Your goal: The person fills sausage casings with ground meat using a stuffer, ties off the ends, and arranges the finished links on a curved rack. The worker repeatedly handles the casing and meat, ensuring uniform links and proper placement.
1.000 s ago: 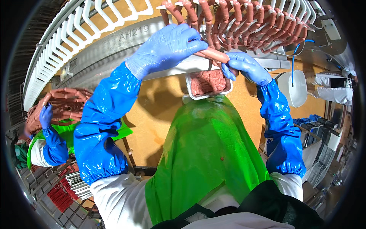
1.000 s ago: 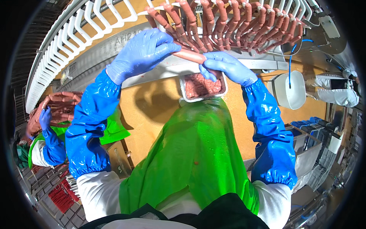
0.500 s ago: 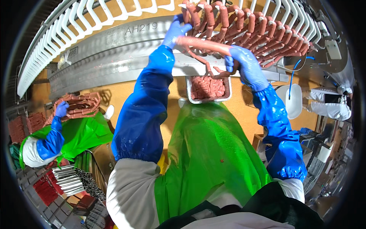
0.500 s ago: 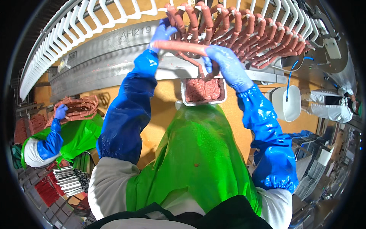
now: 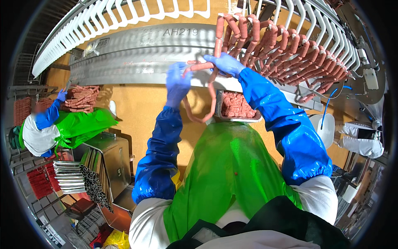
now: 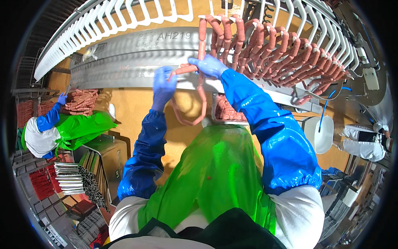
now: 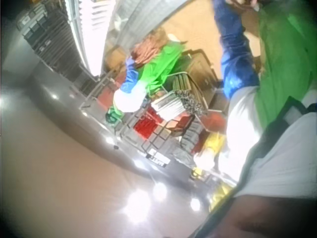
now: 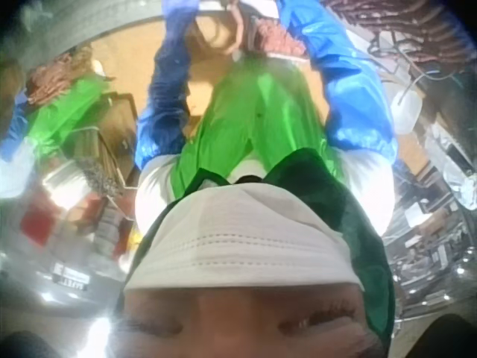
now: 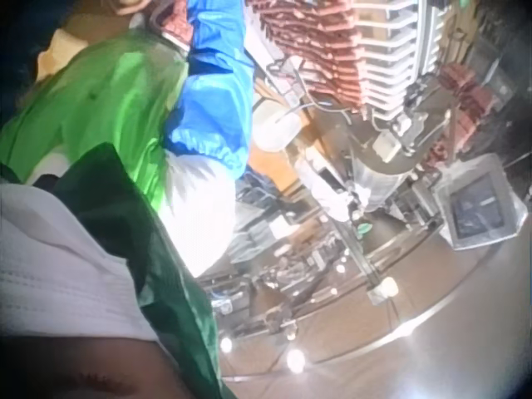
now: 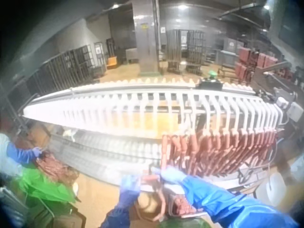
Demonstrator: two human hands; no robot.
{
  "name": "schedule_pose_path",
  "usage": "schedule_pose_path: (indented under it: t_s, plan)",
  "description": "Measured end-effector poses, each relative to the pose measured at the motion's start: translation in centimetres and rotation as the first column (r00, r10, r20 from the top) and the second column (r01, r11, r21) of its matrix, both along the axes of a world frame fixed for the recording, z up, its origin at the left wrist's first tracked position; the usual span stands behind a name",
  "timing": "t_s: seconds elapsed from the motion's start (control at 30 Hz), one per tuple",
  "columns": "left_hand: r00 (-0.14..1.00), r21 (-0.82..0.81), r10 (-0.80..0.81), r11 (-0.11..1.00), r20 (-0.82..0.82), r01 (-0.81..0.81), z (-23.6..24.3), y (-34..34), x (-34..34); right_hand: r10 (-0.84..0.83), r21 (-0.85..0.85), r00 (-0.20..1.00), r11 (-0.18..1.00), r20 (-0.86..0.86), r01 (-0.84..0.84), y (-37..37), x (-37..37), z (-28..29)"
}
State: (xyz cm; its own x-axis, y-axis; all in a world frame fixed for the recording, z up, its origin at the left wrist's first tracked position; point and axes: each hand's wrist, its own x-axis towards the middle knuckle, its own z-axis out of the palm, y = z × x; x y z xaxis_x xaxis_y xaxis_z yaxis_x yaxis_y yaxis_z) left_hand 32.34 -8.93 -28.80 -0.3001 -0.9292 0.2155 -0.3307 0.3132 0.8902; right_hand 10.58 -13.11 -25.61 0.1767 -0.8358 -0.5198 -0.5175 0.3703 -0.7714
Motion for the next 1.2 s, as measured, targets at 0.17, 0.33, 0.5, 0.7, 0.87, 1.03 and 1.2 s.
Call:
schedule_pose_path:
  t_s: [0.17, 0.33, 0.5, 0.7, 0.87, 1.03, 1.2]
  plan:
    - [0.988, 0.011, -0.133, 0.991, -0.080, 0.134, -3.0, 1.4, -3.7, -0.020, -0.122, 0.921, 0.990, 0.389, 0.074, 3.0, 2.4, -0.2]
    - [0.679, 0.319, 0.373, 0.924, -0.632, -0.211, -2.6, 1.2, -9.7, 0.132, -0.115, 0.868, 0.989, 0.479, -0.087, 2.2, 2.9, 3.2]
    - [0.856, 0.425, 0.210, 0.905, -0.472, 0.012, -3.8, 0.6, -7.2, 0.069, -0.207, 0.998, 0.976, -0.001, -0.067, -0.3, 2.8, 1.7]
    - [0.403, 0.685, 0.564, 0.491, -0.721, 0.538, -0.1, 4.2, -5.8, -0.231, -0.435, 0.944, 0.894, -0.234, 0.111, -1.7, 5.3, -1.8]
    - [0.611, 0.782, 0.497, 0.291, -0.616, 0.551, 2.0, 12.6, -0.8, -0.306, -0.415, 0.916, 0.892, -0.259, 0.180, -4.0, 2.6, -3.3]
    - [0.941, 0.551, -0.176, 0.773, -0.290, 0.314, 2.8, 14.1, -7.8, 0.204, -0.195, 0.944, 0.946, -0.259, -0.258, -6.6, 0.8, -2.8]
    - [0.983, -0.299, 0.184, 0.938, 0.003, -0.175, 4.6, 8.4, -7.6, 0.080, -0.198, 0.997, 0.977, 0.002, -0.078, -2.6, 2.5, -1.5]
